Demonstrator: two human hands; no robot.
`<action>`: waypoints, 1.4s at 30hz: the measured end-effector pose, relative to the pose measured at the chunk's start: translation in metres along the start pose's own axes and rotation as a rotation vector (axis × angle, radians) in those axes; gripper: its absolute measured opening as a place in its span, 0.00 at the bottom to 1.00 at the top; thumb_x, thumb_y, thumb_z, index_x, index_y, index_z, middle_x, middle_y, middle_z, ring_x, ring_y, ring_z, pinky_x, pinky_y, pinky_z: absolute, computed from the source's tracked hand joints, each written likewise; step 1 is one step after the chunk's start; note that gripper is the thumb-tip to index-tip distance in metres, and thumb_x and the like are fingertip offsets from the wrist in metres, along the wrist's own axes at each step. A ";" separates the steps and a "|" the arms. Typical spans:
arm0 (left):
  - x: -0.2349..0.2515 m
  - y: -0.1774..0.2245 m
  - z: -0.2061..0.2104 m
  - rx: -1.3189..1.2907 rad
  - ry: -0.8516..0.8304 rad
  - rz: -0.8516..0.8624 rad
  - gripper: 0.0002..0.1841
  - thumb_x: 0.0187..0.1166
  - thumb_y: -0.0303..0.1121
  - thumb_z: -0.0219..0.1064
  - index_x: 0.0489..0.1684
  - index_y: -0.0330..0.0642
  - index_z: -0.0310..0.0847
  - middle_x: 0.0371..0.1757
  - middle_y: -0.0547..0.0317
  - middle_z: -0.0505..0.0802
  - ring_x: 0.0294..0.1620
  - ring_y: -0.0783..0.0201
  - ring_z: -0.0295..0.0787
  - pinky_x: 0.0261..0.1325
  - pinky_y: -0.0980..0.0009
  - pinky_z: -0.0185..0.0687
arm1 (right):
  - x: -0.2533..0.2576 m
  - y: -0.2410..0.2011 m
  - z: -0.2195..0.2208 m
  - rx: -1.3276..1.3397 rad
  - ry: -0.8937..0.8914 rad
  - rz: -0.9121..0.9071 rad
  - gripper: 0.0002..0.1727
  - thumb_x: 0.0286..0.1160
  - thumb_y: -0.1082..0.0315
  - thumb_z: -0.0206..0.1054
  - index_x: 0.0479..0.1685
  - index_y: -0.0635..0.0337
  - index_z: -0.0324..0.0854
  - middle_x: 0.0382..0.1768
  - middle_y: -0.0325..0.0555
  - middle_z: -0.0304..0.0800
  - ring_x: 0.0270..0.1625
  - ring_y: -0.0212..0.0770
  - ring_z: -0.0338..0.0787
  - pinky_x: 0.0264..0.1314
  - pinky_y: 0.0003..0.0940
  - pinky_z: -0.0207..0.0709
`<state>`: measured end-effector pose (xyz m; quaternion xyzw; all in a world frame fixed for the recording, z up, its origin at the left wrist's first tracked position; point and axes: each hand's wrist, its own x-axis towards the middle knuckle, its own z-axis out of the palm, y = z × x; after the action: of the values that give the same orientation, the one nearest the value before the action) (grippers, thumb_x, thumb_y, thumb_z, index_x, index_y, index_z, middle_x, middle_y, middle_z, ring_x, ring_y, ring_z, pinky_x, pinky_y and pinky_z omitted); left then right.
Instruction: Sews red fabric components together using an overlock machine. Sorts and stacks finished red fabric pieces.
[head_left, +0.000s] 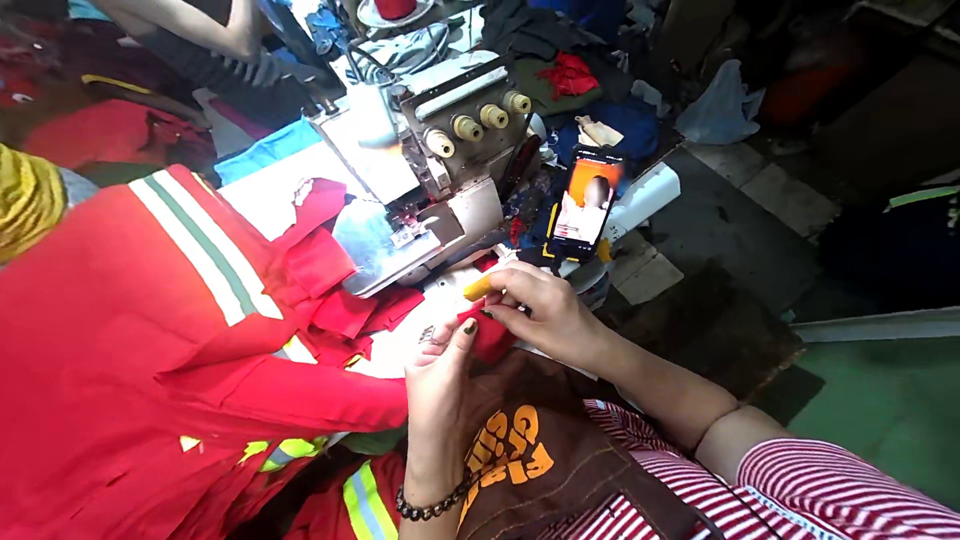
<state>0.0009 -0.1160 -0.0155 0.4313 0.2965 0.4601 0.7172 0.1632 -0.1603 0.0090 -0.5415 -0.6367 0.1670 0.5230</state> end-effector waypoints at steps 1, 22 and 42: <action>0.000 -0.001 -0.001 0.017 -0.004 0.010 0.08 0.79 0.19 0.65 0.47 0.31 0.90 0.42 0.51 0.97 0.42 0.65 0.96 0.50 0.69 0.92 | 0.000 0.002 0.001 0.012 -0.001 0.009 0.10 0.72 0.77 0.71 0.51 0.69 0.87 0.48 0.50 0.89 0.43 0.33 0.90 0.47 0.27 0.88; 0.011 -0.017 -0.033 0.232 0.165 0.071 0.07 0.75 0.15 0.66 0.41 0.36 0.86 0.37 0.60 0.96 0.37 0.69 0.94 0.42 0.72 0.92 | 0.004 0.021 0.002 0.221 -0.395 0.158 0.16 0.86 0.75 0.57 0.66 0.70 0.80 0.37 0.52 0.89 0.35 0.35 0.88 0.44 0.29 0.84; 0.113 0.033 -0.058 1.595 0.096 0.808 0.16 0.84 0.42 0.67 0.43 0.35 0.91 0.53 0.38 0.91 0.62 0.37 0.84 0.68 0.39 0.72 | 0.071 0.051 0.082 0.546 0.054 0.304 0.21 0.76 0.80 0.67 0.69 0.66 0.79 0.35 0.54 0.91 0.27 0.38 0.90 0.32 0.35 0.89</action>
<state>-0.0148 0.0144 -0.0150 0.8534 0.3833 0.3523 -0.0258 0.1293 -0.0513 -0.0289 -0.4741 -0.4659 0.3936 0.6350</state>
